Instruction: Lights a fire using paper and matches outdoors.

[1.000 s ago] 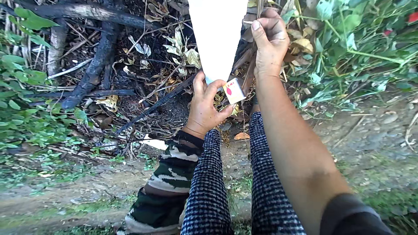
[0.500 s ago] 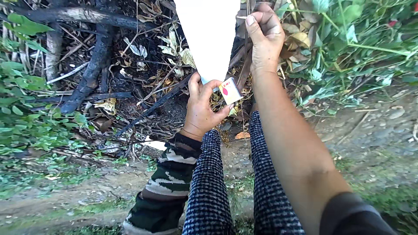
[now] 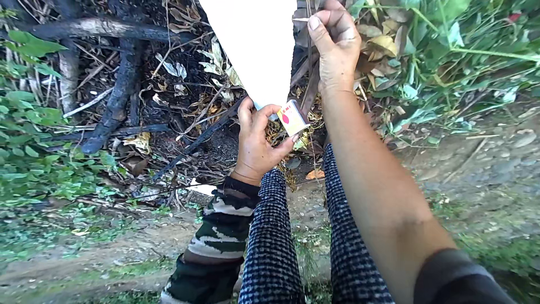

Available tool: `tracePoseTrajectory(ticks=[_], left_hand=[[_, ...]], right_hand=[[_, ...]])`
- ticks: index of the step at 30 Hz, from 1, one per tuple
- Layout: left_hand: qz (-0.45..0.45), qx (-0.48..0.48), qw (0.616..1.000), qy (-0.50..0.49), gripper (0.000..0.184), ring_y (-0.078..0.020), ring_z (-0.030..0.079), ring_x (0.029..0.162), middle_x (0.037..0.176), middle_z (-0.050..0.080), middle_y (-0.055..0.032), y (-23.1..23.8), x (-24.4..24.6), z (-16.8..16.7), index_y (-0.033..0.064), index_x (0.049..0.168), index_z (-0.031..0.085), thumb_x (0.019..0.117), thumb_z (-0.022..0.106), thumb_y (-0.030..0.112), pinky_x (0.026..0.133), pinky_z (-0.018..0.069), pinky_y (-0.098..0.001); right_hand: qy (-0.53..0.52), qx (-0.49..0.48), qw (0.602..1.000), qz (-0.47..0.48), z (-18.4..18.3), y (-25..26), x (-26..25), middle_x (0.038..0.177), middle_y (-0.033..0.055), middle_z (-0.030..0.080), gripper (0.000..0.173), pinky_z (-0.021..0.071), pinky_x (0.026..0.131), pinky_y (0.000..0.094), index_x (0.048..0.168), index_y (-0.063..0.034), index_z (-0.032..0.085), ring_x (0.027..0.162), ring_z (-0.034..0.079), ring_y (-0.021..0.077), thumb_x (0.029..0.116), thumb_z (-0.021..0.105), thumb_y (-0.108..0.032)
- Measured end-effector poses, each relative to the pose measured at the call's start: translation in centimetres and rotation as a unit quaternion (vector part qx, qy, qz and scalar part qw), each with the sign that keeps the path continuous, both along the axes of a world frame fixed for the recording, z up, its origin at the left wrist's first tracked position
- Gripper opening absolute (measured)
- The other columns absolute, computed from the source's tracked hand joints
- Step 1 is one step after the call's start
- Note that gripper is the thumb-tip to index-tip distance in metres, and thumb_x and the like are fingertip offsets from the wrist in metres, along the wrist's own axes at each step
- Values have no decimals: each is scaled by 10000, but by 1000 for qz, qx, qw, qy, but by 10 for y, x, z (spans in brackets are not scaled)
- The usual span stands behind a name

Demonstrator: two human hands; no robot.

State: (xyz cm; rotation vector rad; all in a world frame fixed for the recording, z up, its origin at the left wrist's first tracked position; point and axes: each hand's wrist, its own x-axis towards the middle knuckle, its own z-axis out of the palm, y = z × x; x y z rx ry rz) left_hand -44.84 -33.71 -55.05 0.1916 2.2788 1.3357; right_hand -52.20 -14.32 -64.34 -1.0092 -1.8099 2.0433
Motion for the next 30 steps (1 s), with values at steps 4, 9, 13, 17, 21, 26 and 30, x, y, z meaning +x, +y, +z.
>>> tracePoseTrajectory(ticks=[4, 9, 13, 17, 21, 26, 30], left_hand=[[7, 17, 1000, -2, 594, -222, 572, 1259, 1490, 344, -244, 2, 1, -2, 44, 1270, 601, 797, 846, 307, 927, 597, -306], [7, 13, 1000, -14, 612, -233, 566, 1271, 1515, 331, -239, 4, 2, 1, 36, 1283, 590, 787, 845, 288, 936, 594, -330], [9, 12, 1000, -17, 613, -220, 590, 1234, 1507, 338, -235, 6, 4, 0, 26, 1279, 594, 783, 851, 278, 937, 597, -331], [14, 15, 1000, -18, 613, -215, 575, 1248, 1502, 345, -221, 8, 3, 0, 35, 1281, 595, 776, 854, 267, 938, 594, -327], [18, 16, 1000, -15, 622, -209, 578, 1231, 1488, 353, -218, 9, 2, 0, 38, 1284, 590, 771, 858, 266, 931, 594, -324], [19, 16, 1000, -17, 624, -202, 581, 1224, 1493, 349, -218, 9, 1, -1, 40, 1282, 588, 769, 859, 270, 929, 591, -319], [19, 13, 1000, -17, 622, -194, 583, 1219, 1488, 350, -221, 9, 1, -1, 36, 1275, 592, 767, 860, 275, 934, 589, -313]], right_hand=[[14, 0, 1000, 2, -3, 1, 0, 1203, 212, 656, 37, 548, 929, 281, 902, -6, 717, 1165, 624, 227, 869, 732, -11], [7, 9, 1000, 13, -5, 2, 1, 1298, 220, 628, 39, 488, 1049, 296, 917, -31, 728, 1298, 561, 239, 885, 732, -54], [1, 11, 1000, 19, -4, 3, 2, 1329, 207, 613, 44, 509, 1007, 277, 918, -38, 726, 1292, 564, 219, 886, 729, -68], [4, 4, 1000, 19, -4, 3, 2, 1339, 205, 608, 46, 513, 997, 268, 916, -38, 725, 1297, 560, 213, 884, 734, -69], [4, 6, 1000, 21, -4, 4, 2, 1346, 205, 608, 52, 505, 1013, 270, 926, -36, 723, 1311, 554, 217, 889, 730, -72], [1, 4, 1000, 17, -4, 3, 2, 1335, 200, 611, 47, 500, 1018, 274, 925, -38, 719, 1308, 552, 218, 892, 728, -71], [-3, 5, 1000, 12, -4, 3, 0, 1327, 202, 614, 48, 485, 1040, 283, 933, -36, 719, 1312, 546, 222, 893, 722, -63]])
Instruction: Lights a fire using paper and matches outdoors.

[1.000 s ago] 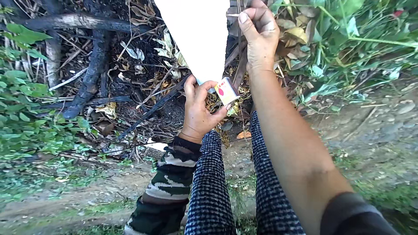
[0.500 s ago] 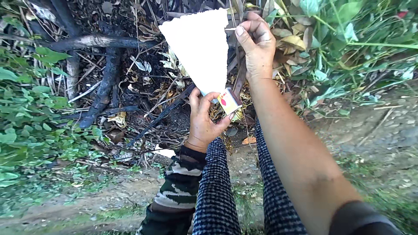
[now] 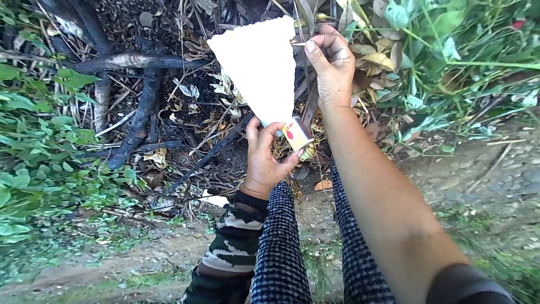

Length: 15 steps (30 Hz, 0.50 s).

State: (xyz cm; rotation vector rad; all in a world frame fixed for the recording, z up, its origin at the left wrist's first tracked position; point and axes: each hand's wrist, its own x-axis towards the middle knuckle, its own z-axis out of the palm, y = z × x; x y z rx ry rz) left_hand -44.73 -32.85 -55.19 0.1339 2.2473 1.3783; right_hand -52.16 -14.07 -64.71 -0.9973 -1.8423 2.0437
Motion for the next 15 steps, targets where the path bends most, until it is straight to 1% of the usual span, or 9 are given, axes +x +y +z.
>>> tracePoseTrajectory(ticks=[9, 13, 15], left_hand=[[-3, 7, 1000, 2, 617, -196, 579, 1227, 1489, 348, -219, -3, 2, -1, 43, 1268, 595, 769, 857, 294, 938, 588, -316], [-3, 4, 1000, 5, 616, -207, 582, 1221, 1484, 360, -223, -4, 4, -2, 40, 1263, 598, 769, 859, 297, 931, 589, -324], [-3, 3, 1000, 4, 615, -204, 582, 1219, 1488, 357, -219, -4, 5, -2, 43, 1266, 596, 766, 861, 284, 930, 589, -322]], right_hand=[[-5, 13, 1000, 1, -2, -1, -1, 1314, 195, 625, 47, 473, 1057, 282, 928, -47, 724, 1321, 543, 219, 892, 730, -77], [0, 11, 1000, 5, -2, 0, 0, 1313, 206, 613, 50, 506, 1011, 273, 932, -36, 717, 1291, 561, 222, 895, 725, -67], [2, 6, 1000, 2, -2, 0, -1, 1312, 207, 613, 52, 509, 1005, 271, 935, -32, 720, 1287, 563, 224, 892, 727, -59]])
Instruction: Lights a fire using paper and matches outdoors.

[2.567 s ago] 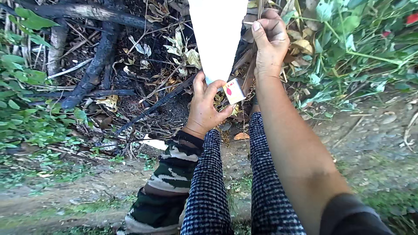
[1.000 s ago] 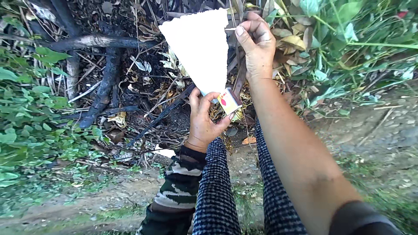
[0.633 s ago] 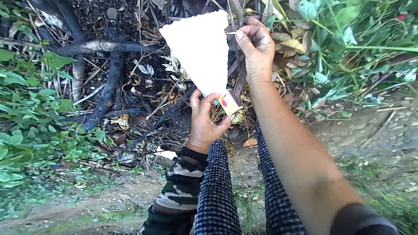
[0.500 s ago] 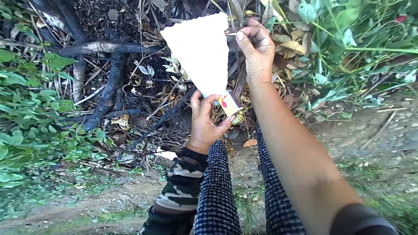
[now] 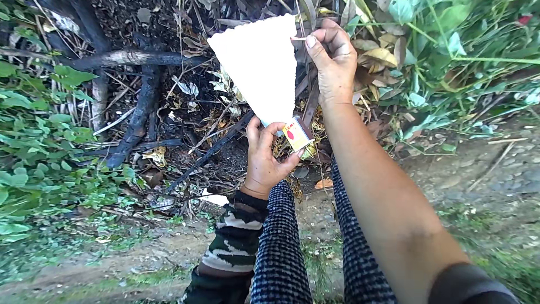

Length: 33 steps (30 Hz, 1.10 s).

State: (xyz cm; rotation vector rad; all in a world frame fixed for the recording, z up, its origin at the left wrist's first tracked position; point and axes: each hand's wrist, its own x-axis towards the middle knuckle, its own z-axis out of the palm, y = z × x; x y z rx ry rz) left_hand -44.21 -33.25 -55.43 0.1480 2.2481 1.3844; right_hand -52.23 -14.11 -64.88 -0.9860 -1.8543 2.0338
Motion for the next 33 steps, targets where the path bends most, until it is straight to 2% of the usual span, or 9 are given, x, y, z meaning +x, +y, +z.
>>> tracePoseTrajectory(ticks=[6, 13, 21, 25, 28, 32, 33], left_hand=[[1, 1, 1000, 1, 611, -200, 580, 1220, 1492, 352, -215, 0, 1, 1, 49, 1263, 598, 760, 864, 273, 925, 592, -315], [-1, -2, 1000, 7, 609, -202, 573, 1244, 1501, 347, -215, 1, 1, 1, 53, 1270, 599, 767, 861, 276, 938, 590, -317], [3, 9, 1000, 9, 637, -193, 587, 1203, 1476, 359, -220, 6, 1, 0, 43, 1269, 588, 744, 878, 260, 923, 591, -312], [12, 4, 1000, 9, 642, -205, 591, 1207, 1474, 362, -226, 5, -2, 2, 41, 1268, 593, 740, 883, 263, 925, 596, -323], [21, -1, 1000, 10, 638, -211, 609, 1195, 1491, 357, -239, 4, -5, 7, 34, 1266, 600, 743, 883, 265, 914, 605, -331], [37, -5, 999, 8, 647, -224, 614, 1194, 1501, 348, -249, 0, -9, 14, 37, 1265, 604, 731, 894, 259, 911, 608, -345], [39, -8, 999, 11, 650, -225, 615, 1196, 1503, 348, -252, -2, -9, 16, 36, 1264, 606, 727, 896, 258, 910, 609, -348]], right_hand=[[-2, 2, 1000, 4, 0, 0, 0, 1313, 211, 613, 59, 513, 1009, 278, 938, -33, 721, 1298, 560, 233, 892, 734, -68], [8, -19, 1000, -2, 0, -1, 0, 1309, 212, 604, 65, 544, 963, 270, 946, -20, 721, 1247, 588, 229, 887, 732, -45], [10, -31, 999, -3, 5, -1, 0, 1306, 217, 595, 67, 546, 959, 260, 965, -1, 720, 1241, 587, 232, 905, 710, -28], [26, -49, 998, -10, 15, 4, 0, 1300, 218, 614, 124, 553, 982, 284, 1032, 42, 716, 1231, 611, 236, 934, 672, -21], [37, -47, 998, -3, 29, 14, 1, 1277, 194, 651, 197, 520, 1031, 307, 1129, 71, 686, 1240, 611, 216, 966, 624, -21], [19, -47, 999, 3, 61, 31, 6, 1223, 121, 681, 253, 572, 934, 340, 1212, 46, 660, 1103, 664, 174, 1013, 590, -94], [15, -45, 999, 9, 72, 35, 9, 1223, 119, 682, 263, 571, 940, 351, 1222, 44, 653, 1109, 664, 182, 1022, 576, -109]])
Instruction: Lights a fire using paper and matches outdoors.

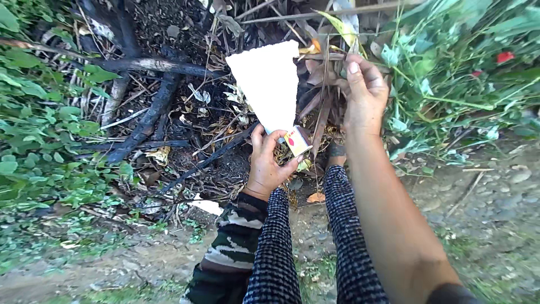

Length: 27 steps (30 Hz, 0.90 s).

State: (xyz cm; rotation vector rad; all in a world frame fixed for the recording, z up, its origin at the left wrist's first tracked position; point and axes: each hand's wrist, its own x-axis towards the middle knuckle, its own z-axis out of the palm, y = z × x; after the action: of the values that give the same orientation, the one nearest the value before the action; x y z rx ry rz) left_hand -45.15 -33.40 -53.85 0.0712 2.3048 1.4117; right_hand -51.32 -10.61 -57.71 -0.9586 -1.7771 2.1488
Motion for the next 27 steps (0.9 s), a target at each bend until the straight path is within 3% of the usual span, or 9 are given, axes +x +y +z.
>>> tracePoseTrajectory(ticks=[7, 12, 17, 19, 22, 27], left_hand=[[26, -23, 999, 0, 611, -250, 605, 1197, 1518, 346, -250, -4, -7, 18, 81, 1226, 630, 717, 898, 285, 889, 601, -368], [36, -47, 998, -17, 579, -289, 657, 1098, 1532, 343, -296, -12, -16, 24, 57, 1217, 658, 732, 892, 270, 853, 605, -411], [30, -76, 996, -33, 579, -325, 660, 1095, 1536, 345, -293, -24, -29, 14, 61, 1220, 659, 730, 903, 249, 824, 610, -445], [27, -88, 996, -16, 572, -345, 651, 1108, 1520, 373, -290, -29, -35, 7, 60, 1205, 669, 722, 905, 257, 839, 601, -462], [19, -90, 996, 8, 596, -365, 636, 1146, 1516, 370, -298, -34, -39, -4, 53, 1199, 663, 695, 919, 238, 862, 599, -473], [20, -91, 995, 22, 614, -370, 624, 1178, 1527, 351, -304, -35, -40, -14, 35, 1207, 650, 691, 925, 222, 875, 596, -469]], right_hand=[[-35, 68, 994, 77, 74, 16, 51, 1321, 72, 671, 304, 565, 994, 419, 1255, -54, 656, 1205, 649, 217, 1058, 551, -259], [-134, 98, 986, 16, 103, 8, 130, 1252, 109, 681, 342, 586, 923, 361, 1228, 57, 597, 1131, 673, 188, 1050, 486, -212], [-275, 32, 955, -104, 87, -32, 196, 1061, 24, 733, 301, 595, 798, 256, 1177, 10, 606, 934, 712, 84, 1086, 396, -185], [-349, -32, 935, -59, 72, -39, 202, 1039, 64, 728, 299, 585, 757, 255, 1177, 26, 616, 893, 709, 104, 1091, 416, -180], [-381, -115, 910, 116, 59, -32, 192, 1152, 140, 716, 286, 590, 800, 312, 1230, 42, 621, 999, 707, 182, 1066, 475, -142], [-372, -36, 907, 192, 56, -24, 185, 1131, 120, 713, 255, 587, 831, 294, 1206, 30, 651, 1005, 700, 150, 1038, 534, -123]])
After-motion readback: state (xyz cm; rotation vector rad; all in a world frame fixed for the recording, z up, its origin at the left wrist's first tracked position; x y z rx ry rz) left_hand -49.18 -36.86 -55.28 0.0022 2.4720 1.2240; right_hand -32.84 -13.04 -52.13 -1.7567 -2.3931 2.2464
